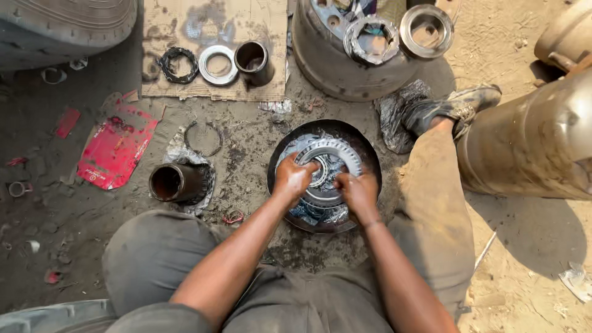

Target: The person sits on the ground and scrubs several metal mechanical parts with a rag in a shallow pan of liquid. They handle bearings, rings, and cylindrical housings one at a time, wiping them and placing them on a nearby cardboard sheet.

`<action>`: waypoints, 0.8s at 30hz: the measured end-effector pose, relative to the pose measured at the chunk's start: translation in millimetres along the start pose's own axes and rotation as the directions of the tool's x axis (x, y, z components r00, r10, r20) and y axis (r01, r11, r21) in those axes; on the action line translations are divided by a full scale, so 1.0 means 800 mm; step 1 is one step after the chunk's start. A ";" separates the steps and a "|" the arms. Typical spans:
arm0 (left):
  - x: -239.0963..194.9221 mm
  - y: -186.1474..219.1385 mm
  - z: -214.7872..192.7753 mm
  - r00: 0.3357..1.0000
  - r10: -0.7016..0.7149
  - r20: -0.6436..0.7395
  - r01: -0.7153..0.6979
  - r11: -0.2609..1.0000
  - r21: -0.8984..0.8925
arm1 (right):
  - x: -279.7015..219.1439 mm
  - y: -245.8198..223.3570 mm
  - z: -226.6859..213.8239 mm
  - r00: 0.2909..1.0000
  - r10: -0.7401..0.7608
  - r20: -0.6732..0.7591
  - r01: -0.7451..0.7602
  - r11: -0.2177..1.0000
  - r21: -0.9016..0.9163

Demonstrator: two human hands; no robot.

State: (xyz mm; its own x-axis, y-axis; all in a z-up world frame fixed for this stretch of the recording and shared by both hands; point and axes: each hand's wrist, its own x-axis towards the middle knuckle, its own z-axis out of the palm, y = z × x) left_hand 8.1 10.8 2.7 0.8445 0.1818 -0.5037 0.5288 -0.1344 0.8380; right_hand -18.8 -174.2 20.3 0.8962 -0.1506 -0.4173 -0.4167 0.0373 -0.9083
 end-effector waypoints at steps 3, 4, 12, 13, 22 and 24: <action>0.000 0.017 -0.022 0.904 0.379 0.199 -0.313 0.903 -0.295 | -0.035 -0.053 -0.013 0.943 -0.334 -0.003 0.311 0.881 -0.357; 0.000 0.017 -0.024 0.818 0.527 0.230 -0.360 0.781 -0.510 | -0.039 -0.055 -0.007 0.866 -0.499 -0.015 0.469 0.824 -0.318; 0.000 -0.076 0.003 0.924 -0.372 0.088 0.355 0.921 0.161 | 0.035 0.098 0.004 0.993 0.106 0.048 -0.077 0.910 -0.408; 0.029 -0.070 0.012 0.933 -0.351 0.080 0.343 0.934 0.103 | 0.062 0.099 0.003 0.994 0.028 0.103 0.024 0.880 -0.475; 0.001 0.031 -0.025 0.984 0.128 0.124 -0.125 0.992 -0.036 | -0.009 -0.007 0.022 0.984 0.120 0.134 -0.179 0.712 0.679; -0.029 0.067 -0.039 0.958 0.204 0.203 -0.227 0.969 0.094 | -0.030 -0.032 0.025 0.983 0.107 0.149 -0.183 0.640 0.746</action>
State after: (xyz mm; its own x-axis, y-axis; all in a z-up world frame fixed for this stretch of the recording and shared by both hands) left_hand 14.6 30.1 66.0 0.9339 -0.0516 -0.3537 0.3290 -0.2628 0.9070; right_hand -26.5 -151.4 53.1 0.8592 0.0034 -0.5116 -0.3168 0.7888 -0.5268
